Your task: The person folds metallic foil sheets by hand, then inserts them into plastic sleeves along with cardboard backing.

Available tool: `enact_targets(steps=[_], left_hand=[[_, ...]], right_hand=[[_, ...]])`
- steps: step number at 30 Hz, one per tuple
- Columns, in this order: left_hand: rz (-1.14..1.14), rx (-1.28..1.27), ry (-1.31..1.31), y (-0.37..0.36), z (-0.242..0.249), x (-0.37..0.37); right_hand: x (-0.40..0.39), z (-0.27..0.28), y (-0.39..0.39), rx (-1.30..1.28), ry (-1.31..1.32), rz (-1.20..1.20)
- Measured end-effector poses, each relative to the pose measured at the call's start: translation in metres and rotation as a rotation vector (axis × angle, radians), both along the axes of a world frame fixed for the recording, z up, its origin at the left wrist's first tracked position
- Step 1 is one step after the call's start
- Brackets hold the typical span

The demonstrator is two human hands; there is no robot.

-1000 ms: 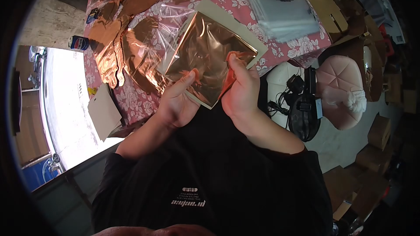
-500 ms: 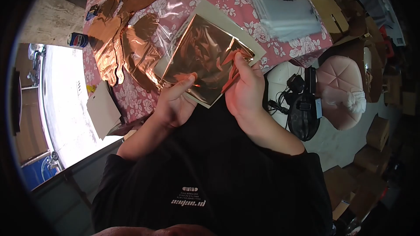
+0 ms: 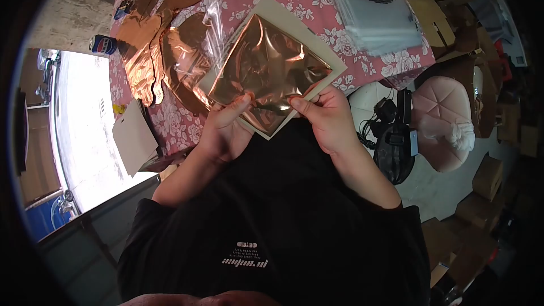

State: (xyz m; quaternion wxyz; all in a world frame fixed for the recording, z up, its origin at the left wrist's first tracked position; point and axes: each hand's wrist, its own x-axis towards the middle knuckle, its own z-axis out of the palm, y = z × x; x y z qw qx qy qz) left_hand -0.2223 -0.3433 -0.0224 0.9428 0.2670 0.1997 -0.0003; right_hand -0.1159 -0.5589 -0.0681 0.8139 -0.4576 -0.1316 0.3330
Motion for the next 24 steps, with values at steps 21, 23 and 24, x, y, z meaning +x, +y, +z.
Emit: enact_targets(steps=[21,23,24], left_hand=[[-0.014,0.065,-0.03,-0.003,-0.007,0.005],[0.036,0.143,-0.092,-0.006,0.005,0.008],[0.04,0.143,-0.092,-0.005,0.003,0.007]], right_hand=[[-0.027,0.021,0.032,-0.061,-0.064,-0.159],[-0.027,0.029,0.028,-0.047,0.012,-0.071],[-0.026,0.032,0.026,-0.033,0.09,0.017]])
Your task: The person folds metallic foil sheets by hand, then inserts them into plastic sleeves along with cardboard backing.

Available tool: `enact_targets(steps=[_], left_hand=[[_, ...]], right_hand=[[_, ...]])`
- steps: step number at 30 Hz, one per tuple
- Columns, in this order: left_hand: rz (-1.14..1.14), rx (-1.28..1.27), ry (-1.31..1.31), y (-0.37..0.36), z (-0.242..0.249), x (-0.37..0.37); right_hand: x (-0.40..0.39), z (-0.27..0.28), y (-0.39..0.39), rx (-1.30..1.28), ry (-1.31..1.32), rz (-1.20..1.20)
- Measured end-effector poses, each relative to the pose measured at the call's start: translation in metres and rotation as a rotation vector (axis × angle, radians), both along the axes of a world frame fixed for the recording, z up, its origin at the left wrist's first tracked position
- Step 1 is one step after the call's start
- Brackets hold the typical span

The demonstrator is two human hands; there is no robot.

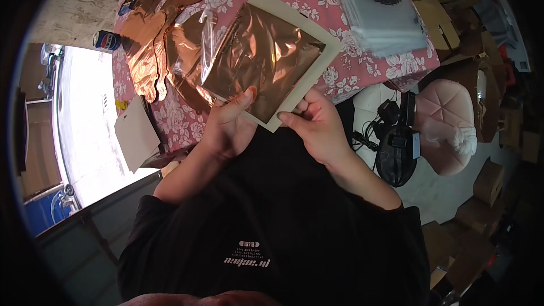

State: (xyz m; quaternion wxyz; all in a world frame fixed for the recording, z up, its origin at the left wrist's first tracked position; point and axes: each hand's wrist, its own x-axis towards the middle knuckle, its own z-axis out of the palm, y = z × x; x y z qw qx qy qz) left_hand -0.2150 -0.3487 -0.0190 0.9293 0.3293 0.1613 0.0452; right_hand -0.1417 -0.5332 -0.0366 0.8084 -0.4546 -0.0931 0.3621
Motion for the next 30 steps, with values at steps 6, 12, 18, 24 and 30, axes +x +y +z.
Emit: enact_targets(steps=[6,12,18,24,30], left_hand=[[-0.057,-0.076,0.036,0.001,-0.001,-0.004],[-0.135,-0.137,0.009,0.008,-0.031,-0.013],[-0.156,-0.159,0.123,0.005,-0.015,-0.013],[-0.047,-0.315,0.131,0.004,-0.008,-0.008],[-0.109,-0.242,0.244,0.005,0.003,-0.008]], right_hand=[[0.002,-0.019,-0.01,0.001,0.006,0.038],[0.003,-0.024,-0.004,0.071,0.048,-0.151],[-0.003,-0.026,-0.003,-0.029,-0.052,-0.228],[0.007,-0.023,-0.01,-0.146,-0.122,-0.182],[0.055,-0.017,-0.031,0.059,-0.04,-0.274]])
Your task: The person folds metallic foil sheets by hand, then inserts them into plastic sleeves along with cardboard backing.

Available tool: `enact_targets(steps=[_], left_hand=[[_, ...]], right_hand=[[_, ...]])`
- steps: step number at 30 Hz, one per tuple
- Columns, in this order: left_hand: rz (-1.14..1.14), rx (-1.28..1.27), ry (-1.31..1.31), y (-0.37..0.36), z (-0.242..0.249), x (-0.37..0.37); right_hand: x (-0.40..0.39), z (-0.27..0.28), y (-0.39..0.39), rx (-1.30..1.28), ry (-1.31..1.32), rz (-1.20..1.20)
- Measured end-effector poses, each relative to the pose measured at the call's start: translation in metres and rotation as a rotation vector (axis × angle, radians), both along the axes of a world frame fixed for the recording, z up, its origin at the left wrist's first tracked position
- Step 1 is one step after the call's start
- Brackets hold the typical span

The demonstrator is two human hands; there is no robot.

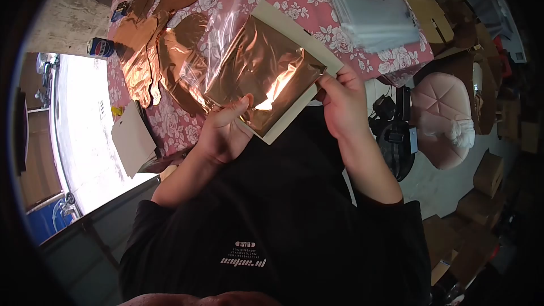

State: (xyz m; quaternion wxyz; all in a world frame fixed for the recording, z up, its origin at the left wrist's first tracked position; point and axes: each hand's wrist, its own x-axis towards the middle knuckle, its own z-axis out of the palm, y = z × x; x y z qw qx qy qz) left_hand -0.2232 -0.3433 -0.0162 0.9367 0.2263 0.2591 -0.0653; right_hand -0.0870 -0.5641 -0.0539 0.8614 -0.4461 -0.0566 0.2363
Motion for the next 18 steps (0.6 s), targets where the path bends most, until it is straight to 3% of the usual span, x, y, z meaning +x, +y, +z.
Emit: enact_targets(steps=[2,4,8,12,14,16,18], left_hand=[[0.076,-0.019,0.0,0.004,-0.031,-0.008],[0.082,0.045,-0.013,0.002,-0.027,-0.008],[0.1,0.113,-0.067,0.003,-0.038,-0.01],[0.026,0.038,-0.106,0.001,-0.026,-0.005],[0.077,0.079,0.032,-0.002,-0.013,-0.002],[0.072,0.084,-0.013,-0.006,0.0,0.002],[0.065,0.089,-0.056,-0.004,-0.007,-0.001]], right_hand=[[0.004,-0.001,-0.002,0.037,-0.015,0.056],[0.002,-0.004,0.002,-0.104,-0.045,-0.024],[0.0,-0.004,0.003,-0.13,-0.051,-0.044],[0.001,0.001,0.002,-0.129,-0.059,-0.075],[0.002,0.011,0.0,-0.143,-0.088,-0.089],[0.004,0.017,-0.005,-0.092,-0.029,0.054],[0.0,0.016,0.0,-0.12,-0.031,-0.006]])
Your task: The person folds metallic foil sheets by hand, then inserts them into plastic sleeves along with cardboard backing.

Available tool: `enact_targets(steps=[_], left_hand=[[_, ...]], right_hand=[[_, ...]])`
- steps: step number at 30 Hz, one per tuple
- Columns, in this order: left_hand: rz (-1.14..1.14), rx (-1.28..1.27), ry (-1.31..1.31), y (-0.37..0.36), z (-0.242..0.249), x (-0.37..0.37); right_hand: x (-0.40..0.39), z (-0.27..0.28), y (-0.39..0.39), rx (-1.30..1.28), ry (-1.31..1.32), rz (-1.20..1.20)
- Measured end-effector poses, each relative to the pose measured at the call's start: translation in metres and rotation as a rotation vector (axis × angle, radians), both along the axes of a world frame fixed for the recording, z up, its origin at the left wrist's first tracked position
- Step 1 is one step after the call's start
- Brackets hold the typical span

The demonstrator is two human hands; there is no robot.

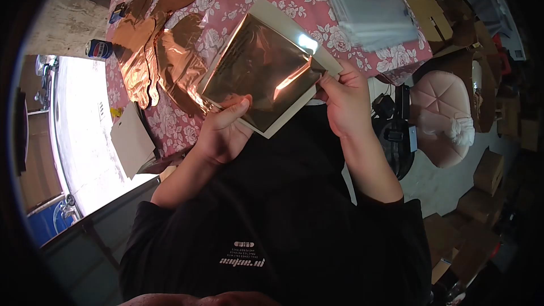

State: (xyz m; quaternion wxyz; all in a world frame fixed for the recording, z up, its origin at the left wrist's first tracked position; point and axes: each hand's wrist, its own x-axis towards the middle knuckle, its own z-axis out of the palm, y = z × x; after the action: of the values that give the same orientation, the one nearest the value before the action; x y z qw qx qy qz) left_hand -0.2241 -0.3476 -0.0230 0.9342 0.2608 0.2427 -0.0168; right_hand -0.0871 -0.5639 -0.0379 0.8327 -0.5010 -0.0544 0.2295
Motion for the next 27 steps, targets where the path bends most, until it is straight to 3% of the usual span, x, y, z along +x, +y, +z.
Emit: enact_targets(steps=[2,8,13,16,22,27], left_hand=[[-0.031,-0.023,-0.057,0.007,-0.029,-0.009],[-0.041,0.002,-0.113,-0.005,0.001,-0.001],[-0.009,-0.012,-0.019,0.0,0.001,-0.001],[-0.014,-0.006,-0.019,0.008,-0.02,-0.008],[-0.015,-0.009,-0.044,0.003,-0.012,-0.007],[-0.046,-0.004,-0.078,0.002,-0.005,-0.006]], right_hand=[[-0.004,-0.002,0.006,-0.029,-0.006,-0.064],[0.001,-0.022,0.006,-0.038,-0.103,-0.147],[-0.006,0.001,0.006,0.128,0.091,0.025],[-0.006,-0.009,0.0,0.13,0.053,0.097],[-0.014,-0.005,0.009,0.016,0.048,-0.064],[-0.013,-0.014,0.005,0.042,0.019,-0.051]])
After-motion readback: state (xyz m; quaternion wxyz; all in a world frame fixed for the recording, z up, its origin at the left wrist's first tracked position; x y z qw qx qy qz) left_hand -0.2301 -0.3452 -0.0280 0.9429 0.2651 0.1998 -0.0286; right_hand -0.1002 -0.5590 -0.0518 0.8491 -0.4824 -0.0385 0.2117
